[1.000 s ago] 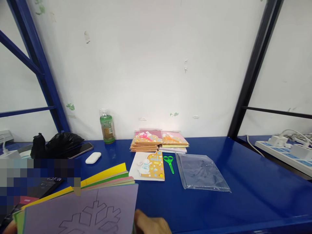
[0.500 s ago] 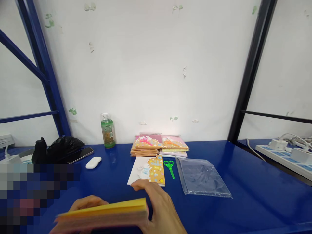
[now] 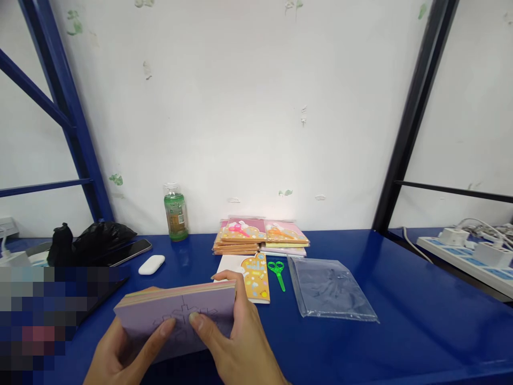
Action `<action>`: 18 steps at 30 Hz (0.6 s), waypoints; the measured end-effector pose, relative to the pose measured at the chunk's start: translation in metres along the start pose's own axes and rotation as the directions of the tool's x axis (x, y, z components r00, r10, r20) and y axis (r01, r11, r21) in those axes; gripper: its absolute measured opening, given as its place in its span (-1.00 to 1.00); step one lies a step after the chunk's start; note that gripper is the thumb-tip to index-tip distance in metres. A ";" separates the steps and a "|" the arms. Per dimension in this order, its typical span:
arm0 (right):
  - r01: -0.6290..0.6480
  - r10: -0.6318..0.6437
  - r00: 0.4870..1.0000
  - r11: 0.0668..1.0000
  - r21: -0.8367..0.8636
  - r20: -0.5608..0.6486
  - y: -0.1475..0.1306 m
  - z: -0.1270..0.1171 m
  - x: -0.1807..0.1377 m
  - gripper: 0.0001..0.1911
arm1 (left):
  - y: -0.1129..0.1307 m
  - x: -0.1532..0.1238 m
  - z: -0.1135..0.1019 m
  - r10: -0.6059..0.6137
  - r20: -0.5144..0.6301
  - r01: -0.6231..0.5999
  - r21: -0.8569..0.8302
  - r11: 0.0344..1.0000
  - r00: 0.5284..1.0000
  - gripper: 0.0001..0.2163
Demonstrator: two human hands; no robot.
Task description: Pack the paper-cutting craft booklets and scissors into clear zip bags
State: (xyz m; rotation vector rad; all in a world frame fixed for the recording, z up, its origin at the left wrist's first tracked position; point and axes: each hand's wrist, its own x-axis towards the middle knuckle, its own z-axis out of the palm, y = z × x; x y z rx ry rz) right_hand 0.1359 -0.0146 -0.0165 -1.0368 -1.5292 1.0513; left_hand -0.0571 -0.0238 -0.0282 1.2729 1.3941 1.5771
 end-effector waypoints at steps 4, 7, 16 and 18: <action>0.011 0.012 0.989 0.988 -0.156 0.149 -0.008 -0.025 -0.005 -0.26 | -0.007 0.010 -0.003 -0.121 0.102 0.125 -0.041 0.991 0.987 -0.50; 0.115 -0.066 0.981 0.955 -0.273 0.184 0.001 -0.047 -0.006 -0.28 | -0.007 0.008 0.000 -0.149 0.081 0.154 -0.068 0.986 0.986 -0.50; 0.058 -0.139 0.990 0.449 -0.892 -0.006 0.044 -0.050 0.024 -0.47 | -0.010 0.011 -0.006 -0.276 -0.031 0.249 -0.347 0.904 0.961 -0.29; 0.026 -0.109 0.994 0.409 -0.912 -0.020 0.045 -0.050 0.025 -0.49 | -0.009 0.015 -0.010 -0.361 -0.020 0.319 -0.423 0.848 0.932 -0.25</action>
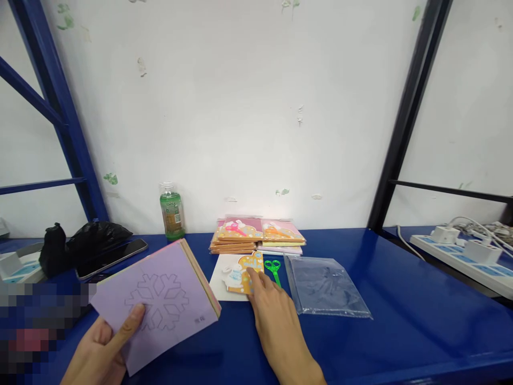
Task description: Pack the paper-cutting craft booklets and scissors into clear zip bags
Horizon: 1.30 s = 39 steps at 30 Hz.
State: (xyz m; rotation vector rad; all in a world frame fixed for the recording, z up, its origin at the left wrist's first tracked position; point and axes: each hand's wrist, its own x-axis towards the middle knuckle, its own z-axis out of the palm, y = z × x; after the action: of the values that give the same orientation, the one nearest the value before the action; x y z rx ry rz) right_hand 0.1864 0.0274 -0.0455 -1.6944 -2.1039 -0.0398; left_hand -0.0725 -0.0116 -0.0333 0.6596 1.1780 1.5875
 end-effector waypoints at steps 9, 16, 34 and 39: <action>0.009 0.028 0.971 0.988 0.156 -0.236 0.015 -0.011 -0.014 -0.45 | 0.007 -0.001 0.004 -0.094 -0.030 0.091 -0.104 0.990 0.995 -0.25; 0.187 0.017 0.758 0.952 0.242 -0.652 -0.010 -0.009 -0.031 -0.58 | 0.005 0.001 0.000 -0.105 -0.014 0.104 -0.071 0.992 0.994 -0.20; 0.082 0.007 0.997 0.064 0.995 -0.083 -0.038 -0.007 -0.033 -0.64 | 0.010 -0.002 0.005 -0.160 0.031 0.161 -0.051 0.986 0.987 -0.35; 0.064 -0.052 0.997 -0.022 0.998 -0.065 -0.037 -0.010 -0.033 -0.48 | 0.011 -0.001 0.005 -0.201 0.062 0.203 -0.036 0.979 0.978 -0.36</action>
State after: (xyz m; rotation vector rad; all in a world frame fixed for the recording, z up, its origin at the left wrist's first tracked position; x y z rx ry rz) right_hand 0.1599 -0.0150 -0.0383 -0.5601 -1.3169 1.2103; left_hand -0.0726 -0.0108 -0.0214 0.5373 1.1291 1.4092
